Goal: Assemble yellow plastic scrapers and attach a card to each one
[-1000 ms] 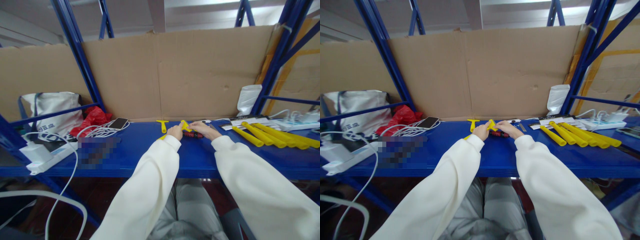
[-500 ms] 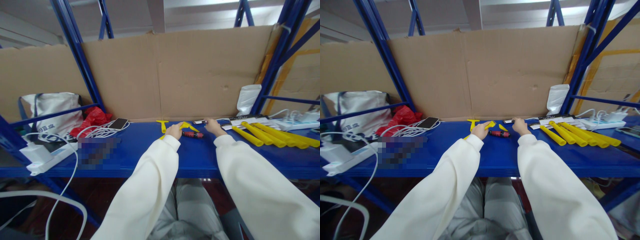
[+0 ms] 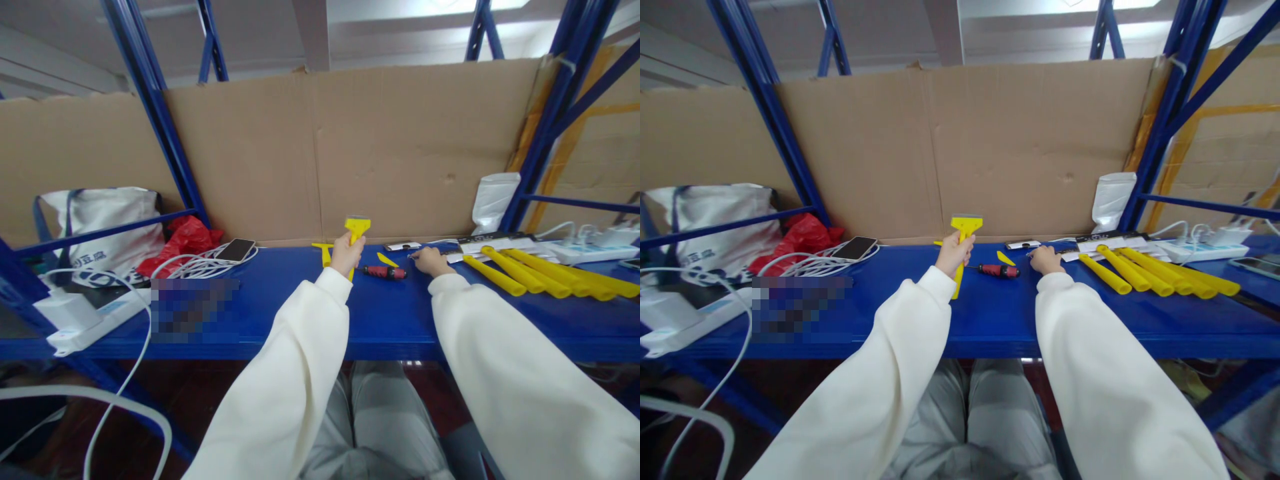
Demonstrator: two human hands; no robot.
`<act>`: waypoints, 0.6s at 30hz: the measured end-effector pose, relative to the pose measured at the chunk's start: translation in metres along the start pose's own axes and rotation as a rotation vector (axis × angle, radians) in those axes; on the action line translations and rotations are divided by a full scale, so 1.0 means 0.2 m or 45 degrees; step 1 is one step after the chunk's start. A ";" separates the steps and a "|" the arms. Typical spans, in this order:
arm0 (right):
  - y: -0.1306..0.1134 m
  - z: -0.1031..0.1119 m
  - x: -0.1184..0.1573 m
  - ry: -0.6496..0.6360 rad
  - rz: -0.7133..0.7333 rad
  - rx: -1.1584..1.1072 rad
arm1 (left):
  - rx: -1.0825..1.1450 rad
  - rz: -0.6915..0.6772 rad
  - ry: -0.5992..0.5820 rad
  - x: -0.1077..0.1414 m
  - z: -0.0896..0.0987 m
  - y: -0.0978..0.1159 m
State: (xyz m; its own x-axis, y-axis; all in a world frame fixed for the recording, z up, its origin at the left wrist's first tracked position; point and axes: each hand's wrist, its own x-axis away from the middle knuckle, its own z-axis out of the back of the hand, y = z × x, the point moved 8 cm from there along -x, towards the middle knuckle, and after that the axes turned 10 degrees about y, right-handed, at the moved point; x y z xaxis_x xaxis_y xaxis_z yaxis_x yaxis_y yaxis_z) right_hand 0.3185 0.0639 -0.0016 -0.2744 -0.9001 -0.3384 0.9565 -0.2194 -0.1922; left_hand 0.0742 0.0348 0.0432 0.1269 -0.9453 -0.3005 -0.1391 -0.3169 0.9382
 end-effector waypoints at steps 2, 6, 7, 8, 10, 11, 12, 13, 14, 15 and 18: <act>-0.01 0.01 0.01 0.006 0.019 0.050 | 0.087 0.170 -0.036 0.02 -0.01 -0.03; 0.00 -0.01 0.00 -0.029 0.030 0.073 | 0.158 0.479 -0.128 0.07 -0.03 -0.09; 0.00 -0.02 -0.01 -0.034 0.034 0.072 | 0.158 0.544 -0.142 0.08 -0.04 -0.11; 0.00 -0.03 -0.02 -0.034 0.042 0.076 | 0.154 0.602 -0.160 0.08 -0.04 -0.14; -0.01 -0.05 -0.04 -0.028 0.069 0.085 | 0.132 0.708 -0.207 0.09 -0.05 -0.18; -0.01 -0.06 -0.05 -0.025 0.085 0.086 | 0.120 0.751 -0.230 0.10 -0.06 -0.20; -0.01 -0.06 -0.05 -0.022 0.099 0.083 | 0.109 0.786 -0.246 0.10 -0.06 -0.21; -0.02 -0.07 -0.06 -0.020 0.112 0.076 | 0.099 0.813 -0.253 0.10 -0.06 -0.23; -0.02 -0.07 -0.06 -0.018 0.125 0.066 | 0.093 0.832 -0.251 0.11 -0.06 -0.24; -0.03 -0.08 -0.07 -0.017 0.135 0.057 | 0.091 0.843 -0.247 0.11 -0.06 -0.24; -0.03 -0.09 -0.08 0.015 0.153 0.014 | 0.088 0.867 -0.244 0.11 -0.06 -0.25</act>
State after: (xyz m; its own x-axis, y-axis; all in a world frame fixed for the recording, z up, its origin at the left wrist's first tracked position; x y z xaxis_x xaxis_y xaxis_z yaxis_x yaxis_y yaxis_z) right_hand 0.3159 0.0873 -0.0117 -0.1587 -0.9157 -0.3693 0.9836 -0.1142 -0.1395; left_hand 0.0957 0.0302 -0.0080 -0.1843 -0.9301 0.3179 -0.1892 0.3509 0.9171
